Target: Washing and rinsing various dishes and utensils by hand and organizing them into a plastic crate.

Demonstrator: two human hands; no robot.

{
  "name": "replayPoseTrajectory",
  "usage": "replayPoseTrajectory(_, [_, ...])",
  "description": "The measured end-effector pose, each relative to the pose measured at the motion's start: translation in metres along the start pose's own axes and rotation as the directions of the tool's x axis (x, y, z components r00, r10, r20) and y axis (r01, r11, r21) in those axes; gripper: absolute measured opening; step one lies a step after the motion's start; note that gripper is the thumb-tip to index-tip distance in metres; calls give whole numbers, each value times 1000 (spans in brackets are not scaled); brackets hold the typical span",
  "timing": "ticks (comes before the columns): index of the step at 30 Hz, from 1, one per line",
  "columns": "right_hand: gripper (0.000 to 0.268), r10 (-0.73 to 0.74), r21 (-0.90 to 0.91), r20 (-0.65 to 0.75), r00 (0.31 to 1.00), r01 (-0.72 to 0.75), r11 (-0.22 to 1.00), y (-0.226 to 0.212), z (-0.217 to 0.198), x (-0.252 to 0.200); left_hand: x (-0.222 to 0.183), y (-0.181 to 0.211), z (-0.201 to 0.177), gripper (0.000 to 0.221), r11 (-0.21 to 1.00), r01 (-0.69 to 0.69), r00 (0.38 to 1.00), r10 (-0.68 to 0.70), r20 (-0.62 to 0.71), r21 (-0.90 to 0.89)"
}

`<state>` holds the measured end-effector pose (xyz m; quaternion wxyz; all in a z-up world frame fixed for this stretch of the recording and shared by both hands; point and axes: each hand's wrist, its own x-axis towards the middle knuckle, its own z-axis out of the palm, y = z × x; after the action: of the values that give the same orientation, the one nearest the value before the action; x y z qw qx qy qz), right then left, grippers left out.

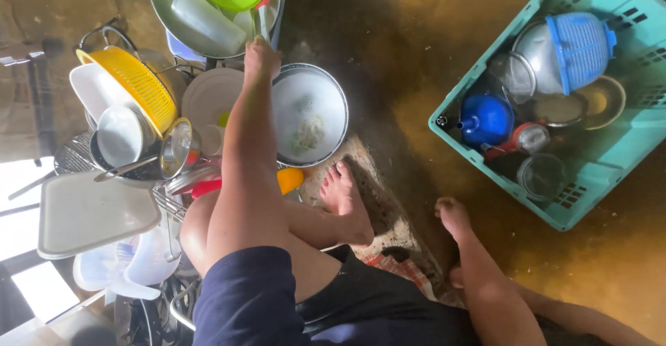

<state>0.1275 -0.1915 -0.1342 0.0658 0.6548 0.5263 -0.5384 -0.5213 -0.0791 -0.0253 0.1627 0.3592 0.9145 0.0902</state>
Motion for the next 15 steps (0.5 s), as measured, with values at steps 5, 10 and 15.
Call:
replayPoseTrajectory(5, [32, 64, 193, -18, 998, -59, 979, 5, 2, 9, -4, 14, 9, 25, 992, 129, 984, -130, -123, -11])
replayPoseTrajectory(10, [29, 47, 314, -25, 999, -37, 949, 3, 3, 13, -10, 55, -68, 52, 880, 23, 987, 57, -153, 474])
replayPoseTrajectory(15, [25, 1, 283, -25, 1000, 6, 959, -3, 4, 8, -40, 135, -152, 35, 789, -80, 984, 161, -80, 609])
